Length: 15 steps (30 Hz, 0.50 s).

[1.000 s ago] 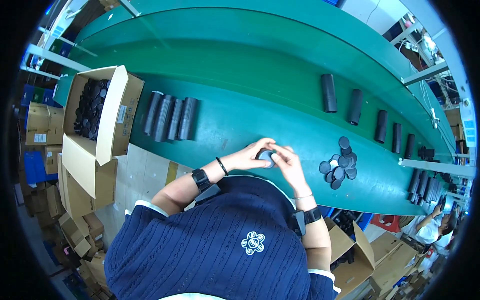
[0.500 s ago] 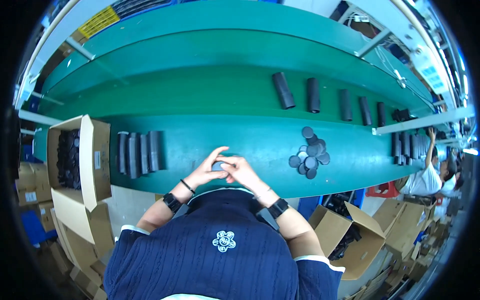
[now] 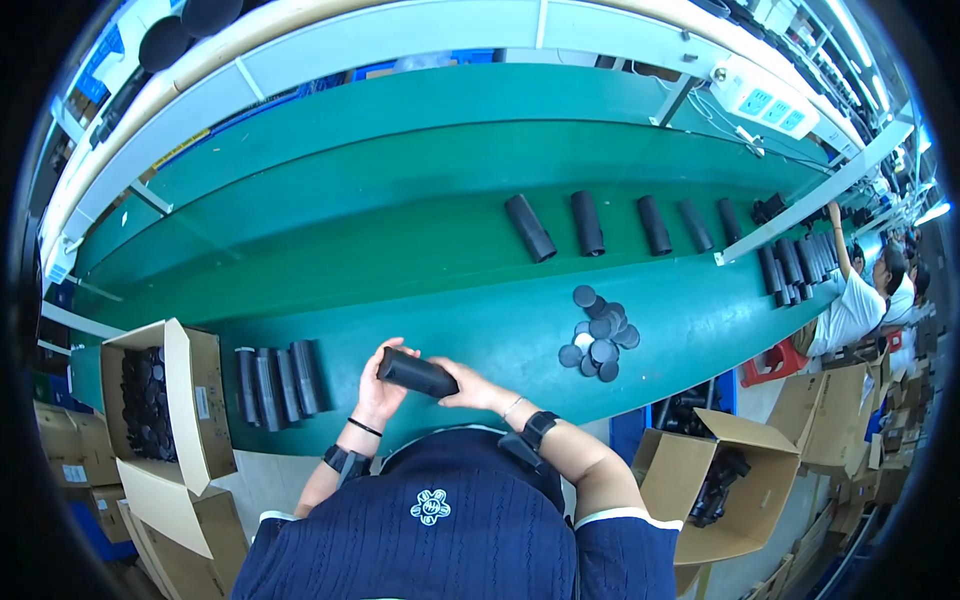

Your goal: The person assembles components by hand by picking up a cylinder and a cap, pressing the cap onto the cylinder, and placing the finished unit into a cardboard box. This process is repeated with additional cylinders and caps, occasionally moving items on the table.

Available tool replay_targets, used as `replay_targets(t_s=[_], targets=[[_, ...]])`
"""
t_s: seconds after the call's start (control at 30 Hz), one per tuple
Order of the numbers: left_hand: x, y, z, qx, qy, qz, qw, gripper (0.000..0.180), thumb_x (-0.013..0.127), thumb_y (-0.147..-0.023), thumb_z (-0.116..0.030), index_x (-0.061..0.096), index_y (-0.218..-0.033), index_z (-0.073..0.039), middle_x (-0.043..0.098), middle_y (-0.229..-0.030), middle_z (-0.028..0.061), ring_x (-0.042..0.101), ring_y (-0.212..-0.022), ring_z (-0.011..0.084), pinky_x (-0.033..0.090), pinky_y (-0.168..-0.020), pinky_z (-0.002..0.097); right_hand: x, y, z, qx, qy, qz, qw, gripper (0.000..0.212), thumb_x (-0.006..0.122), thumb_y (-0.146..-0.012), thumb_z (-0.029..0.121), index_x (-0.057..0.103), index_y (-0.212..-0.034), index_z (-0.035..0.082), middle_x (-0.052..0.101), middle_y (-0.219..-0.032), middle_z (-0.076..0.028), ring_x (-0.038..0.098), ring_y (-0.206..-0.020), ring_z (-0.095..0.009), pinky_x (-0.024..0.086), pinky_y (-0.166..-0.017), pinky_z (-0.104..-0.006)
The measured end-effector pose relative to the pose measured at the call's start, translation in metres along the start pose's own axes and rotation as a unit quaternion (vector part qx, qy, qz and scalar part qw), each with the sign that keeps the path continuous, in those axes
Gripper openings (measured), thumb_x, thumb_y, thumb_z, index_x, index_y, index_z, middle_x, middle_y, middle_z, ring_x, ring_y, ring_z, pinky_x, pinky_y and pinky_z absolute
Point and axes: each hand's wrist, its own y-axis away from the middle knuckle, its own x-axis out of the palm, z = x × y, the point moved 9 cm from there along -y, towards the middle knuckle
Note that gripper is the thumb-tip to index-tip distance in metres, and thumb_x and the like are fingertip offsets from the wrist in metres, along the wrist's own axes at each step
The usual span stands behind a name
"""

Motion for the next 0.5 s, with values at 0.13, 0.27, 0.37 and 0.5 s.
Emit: replay_targets(t_s=[0.13,0.27,0.37,0.5], targets=[[-0.02,-0.008,-0.009,-0.015,0.038,-0.136,0.99,0.049,0.041,-0.098,-0.046,0.045,-0.135,-0.013,0.056,-0.122,0.012,0.051,-0.114,0.026,0.041,-0.1,0.0405,-0.029,-0.021,-0.013,0.032,-0.022,-0.034,0.999,0.081,0.079,-0.073,0.017,0.035,-0.14,0.002,0.052,-0.127,-0.015,0.049,-0.12,-0.022,0.039,-0.102,-0.0344],[-0.082,0.006,0.0,-0.078,-0.086,-0.159,0.98,0.038,0.05,-0.096,-0.038,0.055,-0.123,-0.011,0.06,-0.113,0.0099,0.055,-0.105,0.0214,0.043,-0.09,0.0354,-0.12,-0.057,-0.024,0.074,0.065,-0.201,0.975,0.084,0.077,-0.075,0.029,0.033,-0.14,-0.001,0.058,-0.118,-0.021,0.057,-0.111,-0.029,0.045,-0.096,-0.0363],[-0.101,0.032,-0.002,-0.097,-0.133,-0.18,0.97,0.029,0.055,-0.094,-0.029,0.058,-0.116,-0.01,0.062,-0.108,0.0077,0.058,-0.099,0.0189,0.045,-0.085,0.0344,-0.159,-0.072,-0.045,0.224,0.154,-0.265,0.925,0.084,0.075,-0.077,0.032,0.032,-0.14,-0.002,0.056,-0.121,-0.023,0.058,-0.11,-0.031,0.045,-0.096,-0.0377],[-0.112,0.063,-0.012,-0.057,-0.213,-0.197,0.955,0.037,0.059,-0.093,-0.027,0.053,-0.125,-0.009,0.059,-0.116,0.0086,0.055,-0.108,0.0195,0.044,-0.09,0.0358,-0.072,-0.094,-0.031,0.078,0.086,-0.088,0.989,0.078,0.074,-0.08,0.031,0.033,-0.137,-0.004,0.056,-0.121,-0.022,0.059,-0.108,-0.03,0.046,-0.095,-0.0374]])
